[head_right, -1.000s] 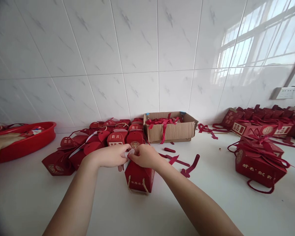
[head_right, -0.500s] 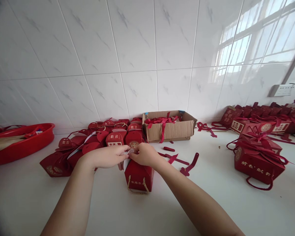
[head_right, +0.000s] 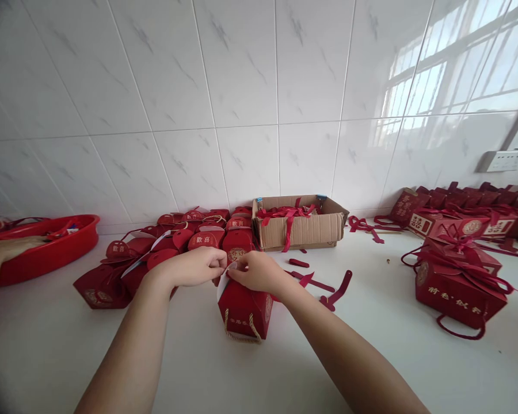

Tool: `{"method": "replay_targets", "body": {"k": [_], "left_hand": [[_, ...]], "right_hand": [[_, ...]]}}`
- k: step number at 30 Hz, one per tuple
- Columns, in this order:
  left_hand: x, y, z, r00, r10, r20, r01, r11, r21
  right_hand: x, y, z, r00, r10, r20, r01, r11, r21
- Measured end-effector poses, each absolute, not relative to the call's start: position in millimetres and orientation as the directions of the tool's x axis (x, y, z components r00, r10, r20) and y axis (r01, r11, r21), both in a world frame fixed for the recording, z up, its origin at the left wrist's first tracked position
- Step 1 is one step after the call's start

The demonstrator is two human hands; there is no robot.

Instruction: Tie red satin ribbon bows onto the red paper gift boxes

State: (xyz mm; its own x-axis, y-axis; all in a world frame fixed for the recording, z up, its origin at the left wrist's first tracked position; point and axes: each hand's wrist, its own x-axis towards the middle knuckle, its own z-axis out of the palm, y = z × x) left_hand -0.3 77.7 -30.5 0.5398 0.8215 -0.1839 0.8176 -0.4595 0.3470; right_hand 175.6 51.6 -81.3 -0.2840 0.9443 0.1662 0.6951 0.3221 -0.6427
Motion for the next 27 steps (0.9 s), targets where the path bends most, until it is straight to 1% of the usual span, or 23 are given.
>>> {"method": "replay_targets", "body": {"k": [2,3,5,7,9,11,13,14,16,18,20,22,24,25,27], "left_hand": [[-5,77,-26,0.49,0.864,-0.119,0.831,-0.421,0.365],[-9,76,-24,0.455,0.888,-0.062,0.836,-0.402,0.374],[-16,75,-18,0.378,0.921,0.095,0.829,-0.382,0.409],[-23,76,-14,0.28,0.926,0.254,0.784,-0.373,0.495],[-26,77,-11,0.149,0.91,0.387,0.687,-0.376,0.622],[-27,79,-10,-0.006,0.876,0.483,0.542,-0.403,0.737],[-26,81,-9,-0.146,0.83,0.539,0.398,-0.449,0.8],[-25,82,-9,-0.195,0.812,0.551,0.341,-0.47,0.814],[-25,83,-10,-0.235,0.795,0.558,0.272,-0.498,0.824],[-27,85,-11,-0.209,0.8,0.562,0.285,-0.5,0.818],[-30,86,-14,-0.15,0.82,0.553,0.396,-0.462,0.793],[-32,85,-16,-0.054,0.864,0.501,0.559,-0.389,0.732],[-31,84,-18,0.105,0.925,0.366,0.707,-0.328,0.626],[-30,82,-18,0.206,0.945,0.253,0.764,-0.317,0.562],[-26,80,-21,0.375,0.927,-0.018,0.839,-0.331,0.433]], "right_hand": [[187,52,-75,-0.275,0.945,0.179,0.683,0.323,-0.655],[195,52,-70,-0.254,0.949,0.187,0.686,0.313,-0.657],[212,49,-61,-0.192,0.966,0.175,0.725,0.259,-0.639],[229,43,-53,-0.185,0.977,0.102,0.776,0.209,-0.595],[241,37,-48,-0.294,0.955,-0.027,0.799,0.23,-0.555],[246,33,-46,-0.434,0.886,-0.164,0.789,0.285,-0.545],[246,31,-48,-0.503,0.829,-0.242,0.78,0.315,-0.542],[244,32,-49,-0.508,0.824,-0.249,0.78,0.318,-0.538],[239,35,-53,-0.484,0.843,-0.235,0.796,0.313,-0.518],[236,39,-56,-0.455,0.862,-0.225,0.821,0.308,-0.481],[234,42,-58,-0.427,0.874,-0.231,0.853,0.306,-0.422],[233,44,-59,-0.392,0.886,-0.249,0.887,0.291,-0.359],[232,46,-59,-0.337,0.903,-0.265,0.917,0.252,-0.308],[232,46,-59,-0.312,0.912,-0.268,0.928,0.233,-0.29],[230,46,-59,-0.275,0.926,-0.258,0.941,0.204,-0.27]]}}
